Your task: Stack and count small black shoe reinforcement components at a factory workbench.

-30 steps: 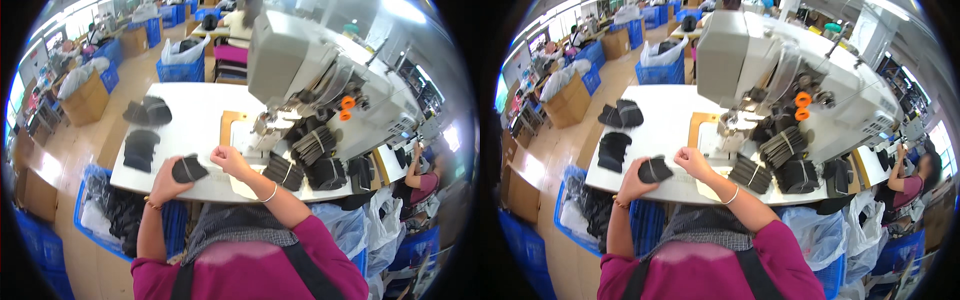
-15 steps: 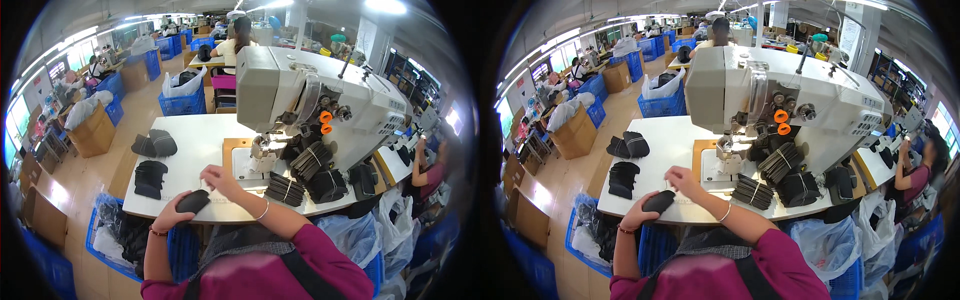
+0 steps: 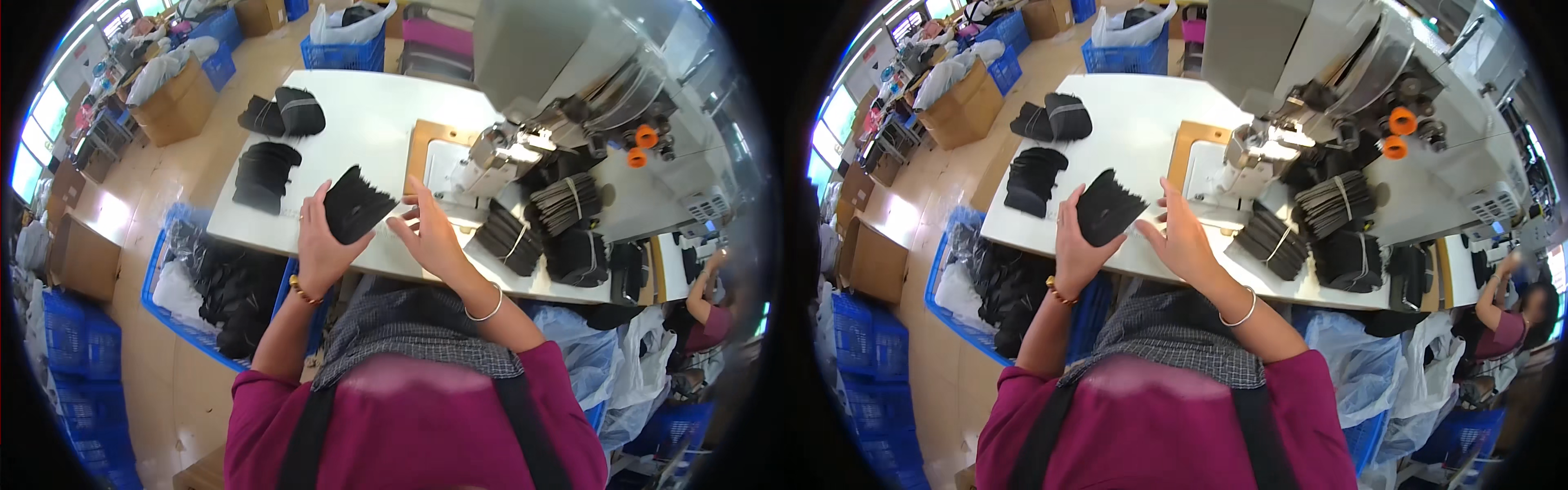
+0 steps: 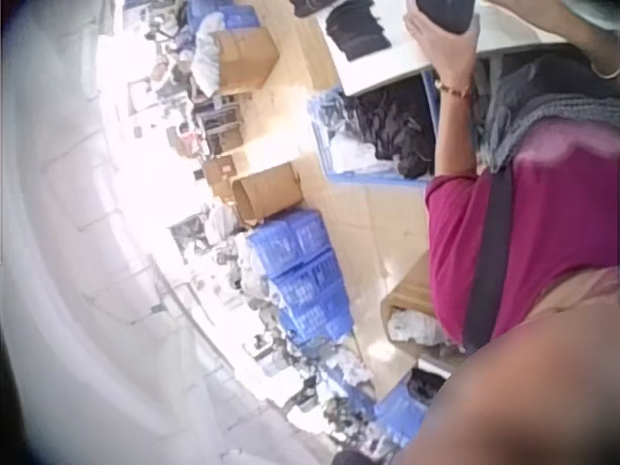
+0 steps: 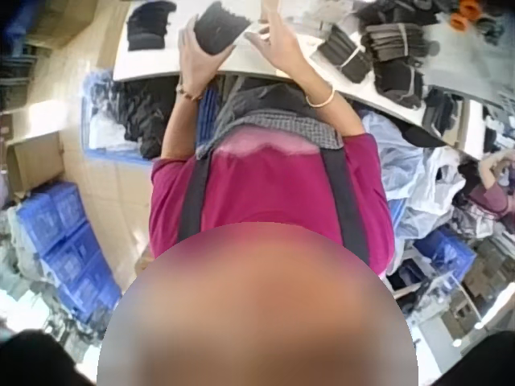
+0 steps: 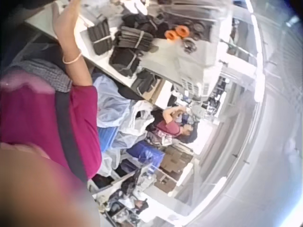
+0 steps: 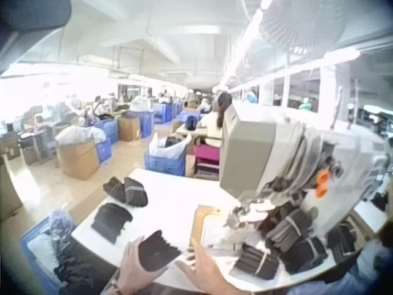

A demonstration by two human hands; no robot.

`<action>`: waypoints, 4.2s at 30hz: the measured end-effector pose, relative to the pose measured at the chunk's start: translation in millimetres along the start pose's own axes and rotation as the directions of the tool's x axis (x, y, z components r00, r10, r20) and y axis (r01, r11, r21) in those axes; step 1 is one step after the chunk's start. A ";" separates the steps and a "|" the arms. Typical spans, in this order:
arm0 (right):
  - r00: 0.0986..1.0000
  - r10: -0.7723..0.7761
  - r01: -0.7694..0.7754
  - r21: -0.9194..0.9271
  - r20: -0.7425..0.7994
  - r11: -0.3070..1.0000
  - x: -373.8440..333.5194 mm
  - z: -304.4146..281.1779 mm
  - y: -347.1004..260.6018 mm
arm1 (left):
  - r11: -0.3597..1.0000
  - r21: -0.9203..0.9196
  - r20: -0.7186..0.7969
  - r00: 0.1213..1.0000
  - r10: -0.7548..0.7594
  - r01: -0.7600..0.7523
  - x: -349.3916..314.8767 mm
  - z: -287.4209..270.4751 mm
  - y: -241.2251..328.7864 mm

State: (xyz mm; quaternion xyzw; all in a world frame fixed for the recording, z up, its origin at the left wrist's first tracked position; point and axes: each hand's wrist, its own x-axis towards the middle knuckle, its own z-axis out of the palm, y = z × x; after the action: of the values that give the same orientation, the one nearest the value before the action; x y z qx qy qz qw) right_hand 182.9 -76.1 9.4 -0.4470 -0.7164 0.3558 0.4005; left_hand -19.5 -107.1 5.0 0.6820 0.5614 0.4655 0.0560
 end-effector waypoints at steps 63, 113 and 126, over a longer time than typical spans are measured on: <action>0.936 -0.241 0.154 0.319 0.256 0.935 -3.1 47.4 -56.7 | -0.495 -0.673 0.571 0.811 0.124 0.549 -85.8 -49.6 -67.6; 0.724 -0.669 0.654 -0.142 -0.169 0.743 -25.2 20.7 -30.6 | 0.998 0.002 0.435 0.898 0.059 -0.066 16.1 -54.0 -14.4; 0.946 -0.282 0.314 -0.243 0.159 0.918 0.1 8.6 19.5 | 0.974 0.107 0.618 0.781 0.094 -0.201 21.4 -15.1 -18.2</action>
State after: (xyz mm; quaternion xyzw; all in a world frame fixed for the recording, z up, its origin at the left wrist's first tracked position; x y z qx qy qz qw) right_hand 182.1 -70.6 -11.2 -0.3596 -0.8400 0.2180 0.3427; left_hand -44.4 -89.7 14.8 0.8394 0.4951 0.1755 0.1394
